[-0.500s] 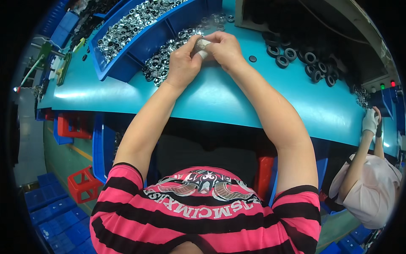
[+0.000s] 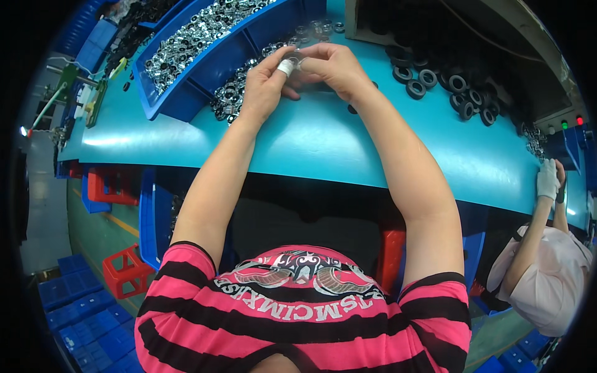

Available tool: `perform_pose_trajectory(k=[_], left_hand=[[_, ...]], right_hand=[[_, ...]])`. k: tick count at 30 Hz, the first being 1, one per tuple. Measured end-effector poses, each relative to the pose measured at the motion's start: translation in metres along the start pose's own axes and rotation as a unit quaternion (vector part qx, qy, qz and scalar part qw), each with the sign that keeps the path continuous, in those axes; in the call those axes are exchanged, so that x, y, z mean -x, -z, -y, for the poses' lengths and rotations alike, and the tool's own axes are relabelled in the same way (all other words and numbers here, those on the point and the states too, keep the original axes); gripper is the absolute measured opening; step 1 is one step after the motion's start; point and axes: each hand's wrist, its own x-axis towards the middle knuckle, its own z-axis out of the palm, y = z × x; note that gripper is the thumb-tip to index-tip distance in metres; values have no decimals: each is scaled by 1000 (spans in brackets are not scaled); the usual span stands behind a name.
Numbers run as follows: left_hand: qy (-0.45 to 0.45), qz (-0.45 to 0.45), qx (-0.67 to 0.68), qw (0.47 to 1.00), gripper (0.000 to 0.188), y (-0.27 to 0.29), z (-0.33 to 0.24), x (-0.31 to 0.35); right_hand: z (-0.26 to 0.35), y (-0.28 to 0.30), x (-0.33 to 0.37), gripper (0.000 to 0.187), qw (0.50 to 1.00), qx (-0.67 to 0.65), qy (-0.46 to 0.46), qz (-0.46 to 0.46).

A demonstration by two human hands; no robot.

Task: Assembling small mechanical components by inserting metal bearings into plastic or rubber rings at a factory workbench.

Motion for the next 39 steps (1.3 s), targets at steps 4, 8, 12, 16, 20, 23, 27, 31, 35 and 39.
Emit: perform_pose_trajectory(k=[4,8,12,16,20,23,27,31,35,39], left_hand=[[26,-35,-27,999,32,2,-1,3],[15,-54,-95,994,30,2,-1,5],[-68,-67,-183,979,30,1,8,3],[-94,-17,-120,988,38,-1,11,5],[-111,11,-172,979,47,-3,7,7],[-169,-13,-241,956,47,-3,6,9],[-244,-39,-326,912,47,0,8,7],[-217,-41,-276,935,46,-2,9,6],[-181,-33,-245,952,46,-3,5,9],[-228,-43,-291,928,46,-1,11,6]], right_hand=[[-1,-12,4,42,988,146,-5,-57],[-5,-14,3,41,989,135,-10,-62],[-11,-15,1,39,991,116,-9,-61],[-15,-6,-4,34,996,50,-27,-69],[-24,4,-9,27,996,36,-52,-70],[-25,0,-9,26,995,39,-53,-72],[-24,-4,-8,25,995,25,-61,-73],[-20,-5,-5,24,996,-36,-70,-51],[-16,-8,-3,24,995,-50,-63,-60],[-21,-9,-4,25,994,-51,-65,-69]])
